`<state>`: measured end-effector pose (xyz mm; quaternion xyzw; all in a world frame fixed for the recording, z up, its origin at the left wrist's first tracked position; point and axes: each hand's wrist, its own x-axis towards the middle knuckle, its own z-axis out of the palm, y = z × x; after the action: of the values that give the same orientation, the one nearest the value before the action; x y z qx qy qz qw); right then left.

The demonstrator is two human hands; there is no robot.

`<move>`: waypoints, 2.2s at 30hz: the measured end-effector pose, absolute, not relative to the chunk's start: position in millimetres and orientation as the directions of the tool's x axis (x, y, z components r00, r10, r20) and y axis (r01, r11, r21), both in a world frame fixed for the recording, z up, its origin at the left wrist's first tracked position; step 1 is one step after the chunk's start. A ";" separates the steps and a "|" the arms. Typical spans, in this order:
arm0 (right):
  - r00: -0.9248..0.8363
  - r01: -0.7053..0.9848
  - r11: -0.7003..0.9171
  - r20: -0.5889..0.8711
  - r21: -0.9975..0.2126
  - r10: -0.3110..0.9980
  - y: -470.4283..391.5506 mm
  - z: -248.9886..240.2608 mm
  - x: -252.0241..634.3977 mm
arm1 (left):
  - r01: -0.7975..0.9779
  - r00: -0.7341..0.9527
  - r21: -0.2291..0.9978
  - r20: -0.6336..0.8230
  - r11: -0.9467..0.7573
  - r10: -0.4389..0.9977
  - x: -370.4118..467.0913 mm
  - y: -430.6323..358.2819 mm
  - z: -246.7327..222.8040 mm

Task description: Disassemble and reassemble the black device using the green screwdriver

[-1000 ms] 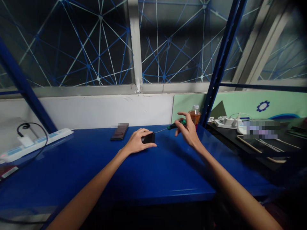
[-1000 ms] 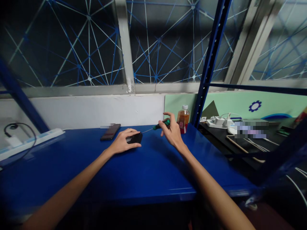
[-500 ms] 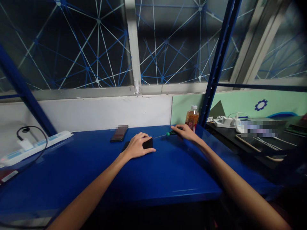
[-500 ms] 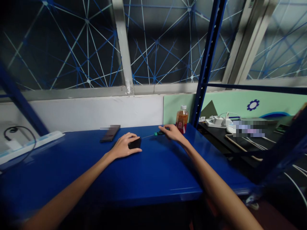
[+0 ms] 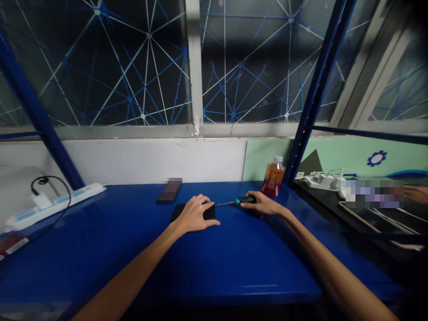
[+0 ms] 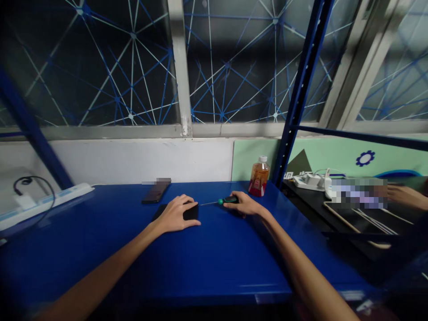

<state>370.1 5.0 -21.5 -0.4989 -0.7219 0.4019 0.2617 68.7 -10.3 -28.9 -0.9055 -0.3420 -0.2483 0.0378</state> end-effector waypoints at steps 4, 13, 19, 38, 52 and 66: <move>-0.366 0.459 0.155 -0.026 -0.875 0.930 3.7 -23.5 370.2 | 0.626 0.664 0.087 0.463 -0.775 0.588 69.1 -12.7 -30.7; -0.285 0.506 0.129 -0.024 -0.853 0.958 4.2 -25.5 370.1 | 0.613 0.678 0.124 0.424 -0.780 0.600 68.7 -14.2 -28.2; -0.308 0.599 0.202 0.010 -0.775 0.951 0.6 -24.8 368.9 | 0.629 0.659 0.158 0.411 -0.761 0.630 69.4 -11.2 -29.9; -0.226 0.547 0.109 -0.021 -0.830 0.974 0.6 -29.5 367.5 | 0.627 0.642 0.163 0.446 -0.761 0.624 70.9 -11.1 -31.6; -0.255 0.515 0.145 0.010 -0.845 0.967 3.9 -28.8 368.2 | 0.636 0.663 0.138 0.405 -0.759 0.629 70.2 -9.1 -31.1; -0.284 0.461 0.115 -0.024 -0.880 0.958 3.4 -27.7 368.1 | 0.643 0.659 0.133 0.404 -0.754 0.634 66.8 -12.0 -28.4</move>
<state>368.1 3.4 -27.7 -0.5185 -0.6845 0.4166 0.2984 66.8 -12.0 -28.4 -0.9108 -0.3507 -0.2178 0.0108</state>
